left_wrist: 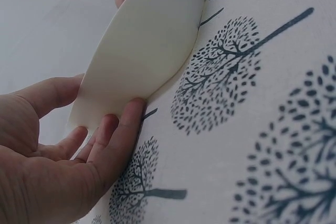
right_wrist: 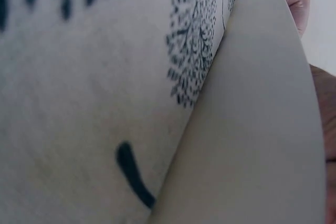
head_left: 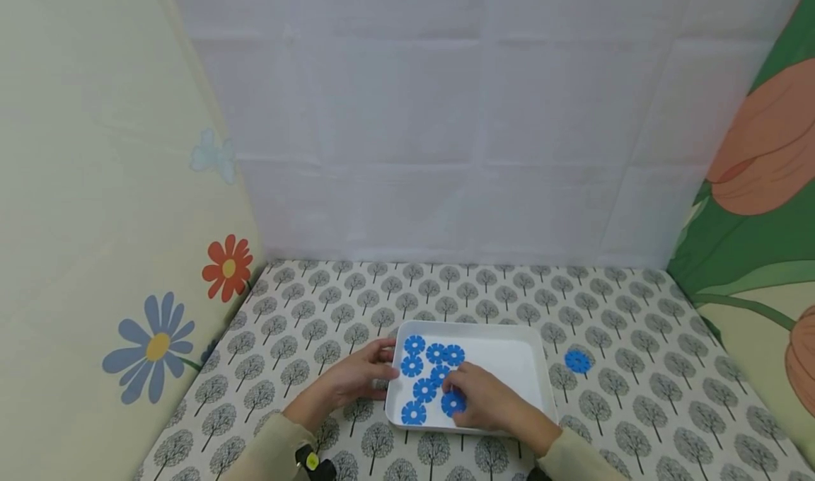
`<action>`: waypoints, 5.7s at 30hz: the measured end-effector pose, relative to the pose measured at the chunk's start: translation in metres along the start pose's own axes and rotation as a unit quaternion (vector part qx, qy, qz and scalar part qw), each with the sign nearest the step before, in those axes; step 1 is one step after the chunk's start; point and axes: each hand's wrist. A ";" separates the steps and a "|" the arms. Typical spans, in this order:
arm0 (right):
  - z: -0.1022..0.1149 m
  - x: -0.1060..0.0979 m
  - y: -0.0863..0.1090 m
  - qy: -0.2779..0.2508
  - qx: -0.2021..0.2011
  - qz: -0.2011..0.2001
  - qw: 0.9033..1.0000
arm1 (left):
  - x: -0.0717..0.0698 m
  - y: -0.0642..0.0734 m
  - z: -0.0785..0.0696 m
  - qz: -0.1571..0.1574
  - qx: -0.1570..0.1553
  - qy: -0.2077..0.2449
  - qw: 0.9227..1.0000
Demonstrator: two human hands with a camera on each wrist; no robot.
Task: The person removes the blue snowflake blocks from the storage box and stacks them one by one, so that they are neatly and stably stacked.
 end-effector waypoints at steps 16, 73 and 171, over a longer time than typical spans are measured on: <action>0.000 -0.003 0.003 -0.003 0.010 0.002 1.000 | -0.001 0.000 0.000 0.004 0.000 0.000 1.000; -0.086 -0.075 0.066 -0.082 0.139 -0.166 0.973 | 0.001 0.000 -0.002 -0.008 -0.004 -0.007 1.000; -0.138 -0.094 0.076 -0.017 0.180 -0.156 0.971 | 0.002 0.000 -0.001 -0.016 -0.010 -0.006 1.000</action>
Point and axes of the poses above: each hand's wrist, its own y-axis away from the middle knuckle, its own x-axis out of the palm, z = x × y, and after that the axes turned 6 degrees about x, right-handed
